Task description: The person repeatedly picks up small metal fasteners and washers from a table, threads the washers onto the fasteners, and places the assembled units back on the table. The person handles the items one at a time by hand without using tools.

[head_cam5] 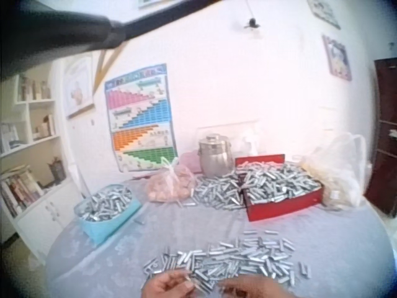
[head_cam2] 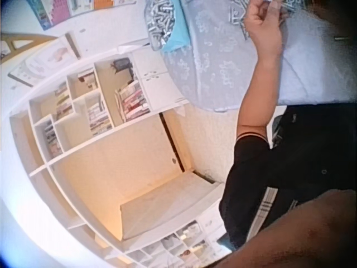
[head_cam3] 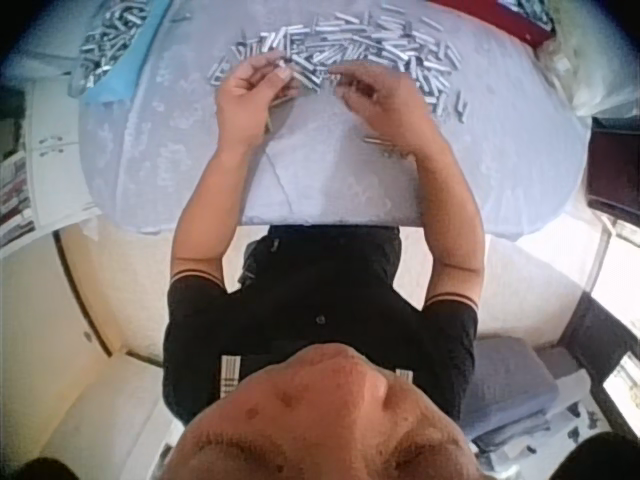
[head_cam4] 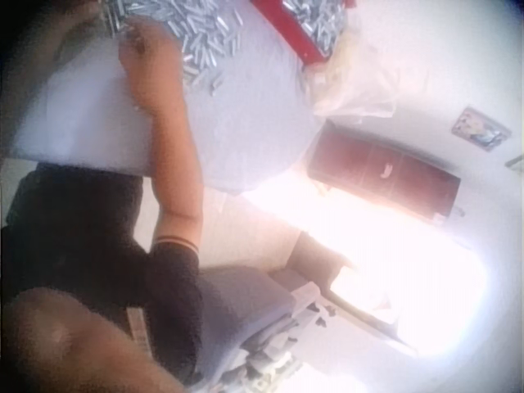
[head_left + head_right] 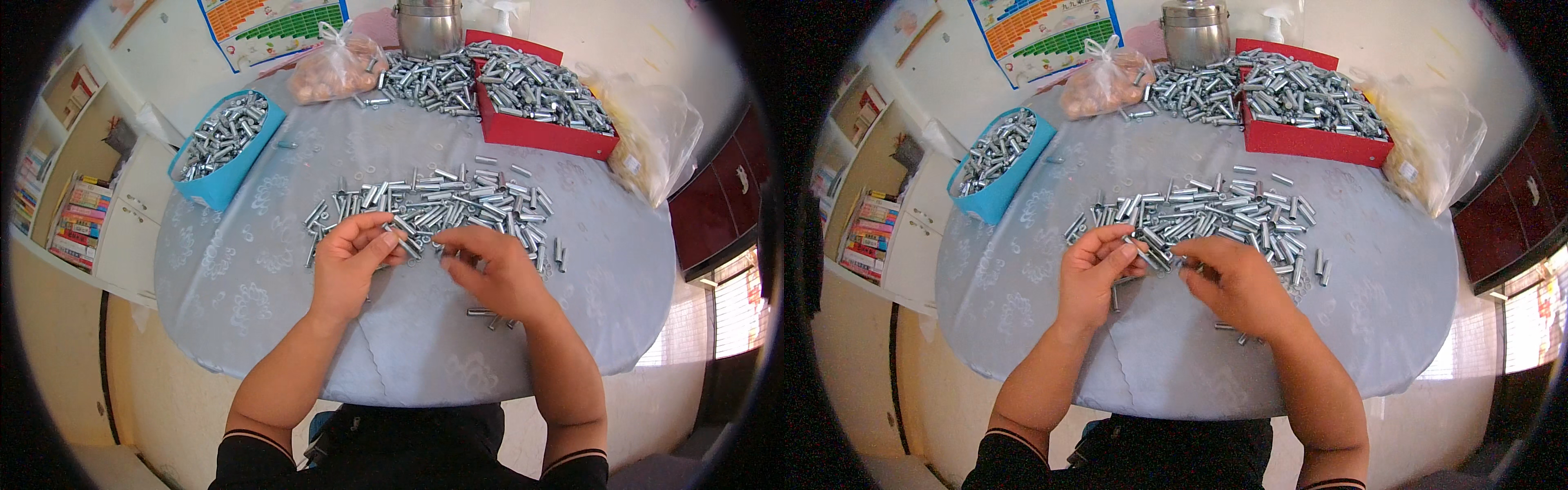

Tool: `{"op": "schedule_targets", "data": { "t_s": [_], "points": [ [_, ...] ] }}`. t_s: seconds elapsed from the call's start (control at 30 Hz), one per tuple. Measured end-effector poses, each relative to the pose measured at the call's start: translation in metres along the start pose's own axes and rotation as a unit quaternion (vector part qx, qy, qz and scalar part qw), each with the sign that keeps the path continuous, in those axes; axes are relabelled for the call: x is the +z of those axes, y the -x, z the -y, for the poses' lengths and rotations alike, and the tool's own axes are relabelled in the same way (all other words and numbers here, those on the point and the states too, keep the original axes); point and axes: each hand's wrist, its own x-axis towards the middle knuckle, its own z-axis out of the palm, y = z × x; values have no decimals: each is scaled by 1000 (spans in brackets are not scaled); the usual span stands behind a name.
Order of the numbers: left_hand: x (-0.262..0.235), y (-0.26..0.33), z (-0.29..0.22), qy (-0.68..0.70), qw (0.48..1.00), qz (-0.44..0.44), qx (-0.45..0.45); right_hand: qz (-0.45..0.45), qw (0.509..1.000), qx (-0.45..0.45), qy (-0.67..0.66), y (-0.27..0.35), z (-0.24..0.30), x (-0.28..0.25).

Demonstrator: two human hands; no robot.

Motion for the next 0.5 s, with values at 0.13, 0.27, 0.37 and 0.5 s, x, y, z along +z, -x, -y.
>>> {"op": "schedule_targets", "data": {
  "t_s": [0.13, 0.27, 0.37, 0.5],
  "points": [
    [1, -2, 2, 47, 998, -12, -29, -87, 972, 70, -206, -1, -8, 5],
    [-1, -3, 3, 61, 998, -20, -22, -100, 943, 95, -304, -4, -9, 5],
    [-1, -2, 2, 69, 997, -23, -24, -88, 941, 91, -315, -4, -8, 6],
    [0, -2, 0, 71, 997, -18, -26, -75, 943, 96, -311, -4, -9, 8]
  ]
}}
